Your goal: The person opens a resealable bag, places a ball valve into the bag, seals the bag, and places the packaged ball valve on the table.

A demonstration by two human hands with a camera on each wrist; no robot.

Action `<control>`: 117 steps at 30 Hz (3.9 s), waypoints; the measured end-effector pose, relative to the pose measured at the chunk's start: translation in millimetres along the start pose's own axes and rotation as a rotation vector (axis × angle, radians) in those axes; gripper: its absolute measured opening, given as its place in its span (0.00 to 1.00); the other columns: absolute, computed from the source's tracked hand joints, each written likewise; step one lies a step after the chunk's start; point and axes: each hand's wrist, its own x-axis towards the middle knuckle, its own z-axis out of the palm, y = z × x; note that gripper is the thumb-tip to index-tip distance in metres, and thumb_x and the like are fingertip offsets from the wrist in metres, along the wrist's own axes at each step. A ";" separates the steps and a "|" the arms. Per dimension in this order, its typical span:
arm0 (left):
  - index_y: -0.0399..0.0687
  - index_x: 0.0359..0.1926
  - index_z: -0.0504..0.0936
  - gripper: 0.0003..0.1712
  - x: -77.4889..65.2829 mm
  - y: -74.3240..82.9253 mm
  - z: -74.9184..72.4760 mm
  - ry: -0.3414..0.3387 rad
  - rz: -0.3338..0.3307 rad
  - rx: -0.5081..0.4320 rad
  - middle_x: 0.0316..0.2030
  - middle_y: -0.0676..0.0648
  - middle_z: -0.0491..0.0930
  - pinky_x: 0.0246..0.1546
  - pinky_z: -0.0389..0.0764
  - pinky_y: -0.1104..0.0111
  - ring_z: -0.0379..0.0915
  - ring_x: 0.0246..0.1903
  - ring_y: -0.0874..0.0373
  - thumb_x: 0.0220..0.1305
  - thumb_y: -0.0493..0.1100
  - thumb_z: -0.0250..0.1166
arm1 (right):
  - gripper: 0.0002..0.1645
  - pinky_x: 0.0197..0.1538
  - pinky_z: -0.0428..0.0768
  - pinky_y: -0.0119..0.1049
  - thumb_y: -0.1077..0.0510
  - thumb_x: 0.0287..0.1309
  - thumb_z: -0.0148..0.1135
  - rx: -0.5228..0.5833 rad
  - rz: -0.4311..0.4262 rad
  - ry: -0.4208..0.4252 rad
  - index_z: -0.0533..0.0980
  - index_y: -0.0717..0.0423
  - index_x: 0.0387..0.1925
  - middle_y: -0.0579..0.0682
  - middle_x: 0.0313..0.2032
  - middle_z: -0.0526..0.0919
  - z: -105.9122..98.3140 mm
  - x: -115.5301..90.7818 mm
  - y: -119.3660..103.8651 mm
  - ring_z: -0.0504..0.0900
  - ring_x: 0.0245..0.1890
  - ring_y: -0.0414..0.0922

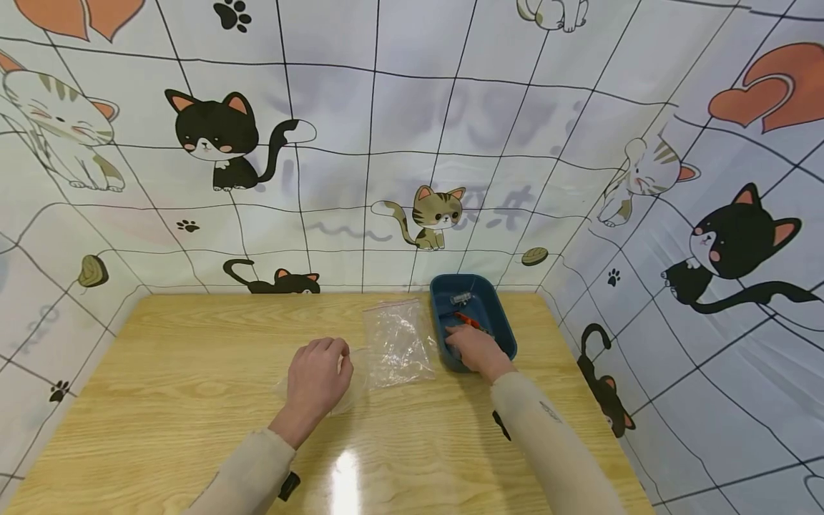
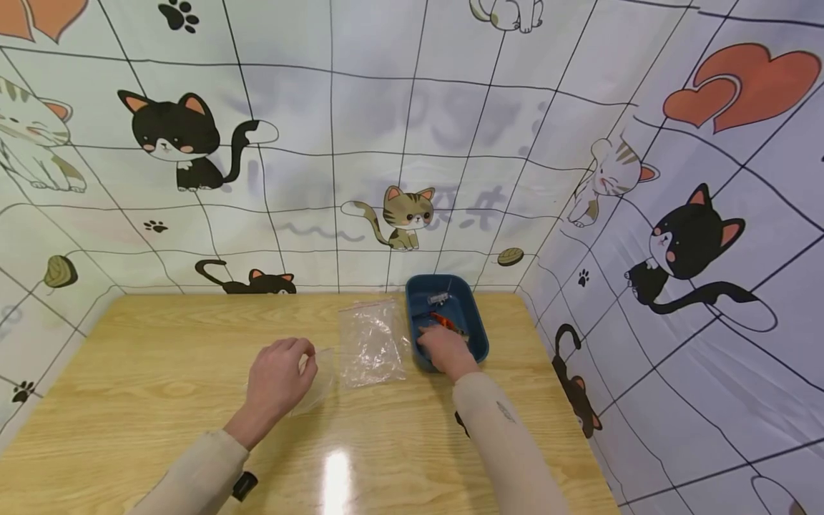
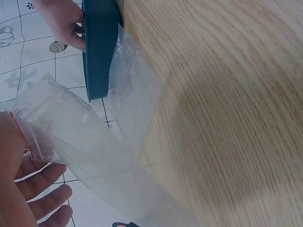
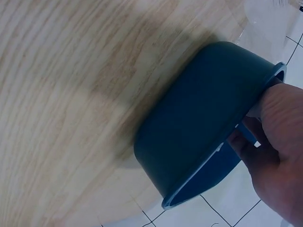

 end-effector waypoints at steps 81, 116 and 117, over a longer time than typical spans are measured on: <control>0.49 0.27 0.82 0.02 0.4 -2.6 -9.6 0.007 -0.023 -0.014 0.25 0.49 0.85 0.41 0.81 0.50 0.83 0.35 0.47 0.54 0.38 0.66 | 0.30 0.58 0.79 0.47 0.65 0.60 0.64 -0.158 -0.086 0.428 0.72 0.52 0.64 0.53 0.59 0.78 -14.0 -10.8 -5.2 0.79 0.57 0.52; 0.54 0.32 0.88 0.07 13.7 0.8 -2.9 -0.093 -0.110 0.010 0.32 0.51 0.87 0.51 0.75 0.51 0.82 0.40 0.48 0.60 0.41 0.63 | 0.20 0.57 0.79 0.32 0.63 0.72 0.46 -0.236 -0.713 0.905 0.77 0.51 0.58 0.46 0.57 0.82 -20.6 -6.2 -112.5 0.80 0.57 0.41; 0.54 0.32 0.88 0.07 14.1 0.9 -3.1 -0.101 -0.114 0.013 0.32 0.51 0.87 0.51 0.75 0.50 0.82 0.40 0.48 0.60 0.42 0.63 | 0.19 0.57 0.79 0.32 0.63 0.72 0.48 -0.239 -0.720 0.903 0.77 0.50 0.58 0.46 0.57 0.82 -20.6 -5.9 -113.3 0.80 0.57 0.41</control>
